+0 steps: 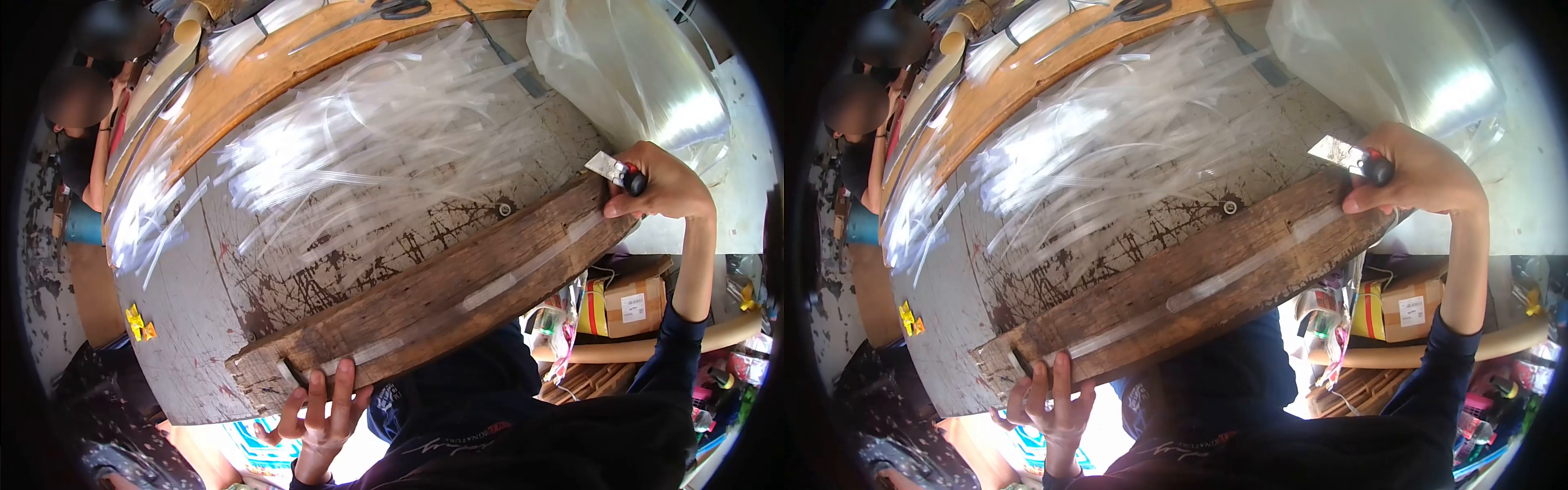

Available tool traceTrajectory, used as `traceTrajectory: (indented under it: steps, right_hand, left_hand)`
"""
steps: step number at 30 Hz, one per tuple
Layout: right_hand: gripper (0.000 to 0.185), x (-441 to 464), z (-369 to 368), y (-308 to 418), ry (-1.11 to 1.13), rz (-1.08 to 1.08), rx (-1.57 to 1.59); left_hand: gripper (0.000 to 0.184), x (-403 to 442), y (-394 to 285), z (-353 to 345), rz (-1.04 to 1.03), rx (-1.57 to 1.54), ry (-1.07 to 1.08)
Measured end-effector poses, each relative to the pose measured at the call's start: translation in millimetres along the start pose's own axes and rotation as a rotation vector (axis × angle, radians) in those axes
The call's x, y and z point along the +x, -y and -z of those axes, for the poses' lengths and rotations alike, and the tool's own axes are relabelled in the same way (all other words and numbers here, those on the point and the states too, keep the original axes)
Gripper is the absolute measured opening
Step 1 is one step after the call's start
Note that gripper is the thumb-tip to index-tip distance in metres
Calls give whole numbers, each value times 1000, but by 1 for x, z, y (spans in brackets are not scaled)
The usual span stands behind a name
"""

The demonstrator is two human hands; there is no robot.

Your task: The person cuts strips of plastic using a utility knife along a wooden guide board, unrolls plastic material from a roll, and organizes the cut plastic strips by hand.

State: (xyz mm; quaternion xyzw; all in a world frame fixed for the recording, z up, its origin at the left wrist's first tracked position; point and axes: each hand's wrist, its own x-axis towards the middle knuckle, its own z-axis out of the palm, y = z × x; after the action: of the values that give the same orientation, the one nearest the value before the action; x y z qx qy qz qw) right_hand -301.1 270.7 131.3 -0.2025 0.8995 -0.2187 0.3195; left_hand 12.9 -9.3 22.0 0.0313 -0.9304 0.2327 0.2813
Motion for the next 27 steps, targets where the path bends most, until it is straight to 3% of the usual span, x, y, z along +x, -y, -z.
traceTrajectory:
  steps: [6, 19, 25, 27]
  right_hand:
    - [25, 2, 2, 13, 33, -126, -86]
    - [26, 2, 1, 12, 35, -96, -92]
    - [23, 1, 1, 13, 27, -111, -52]
    - [22, 1, 0, 12, 31, -78, -70]
  left_hand:
    - [38, 1, 1, 1, 10, -18, 21]
    - [35, 8, -4, 1, 24, -1, -20]
    - [38, 27, -12, 6, 133, -134, -108]
    - [43, 36, -20, 15, 171, -150, 77]
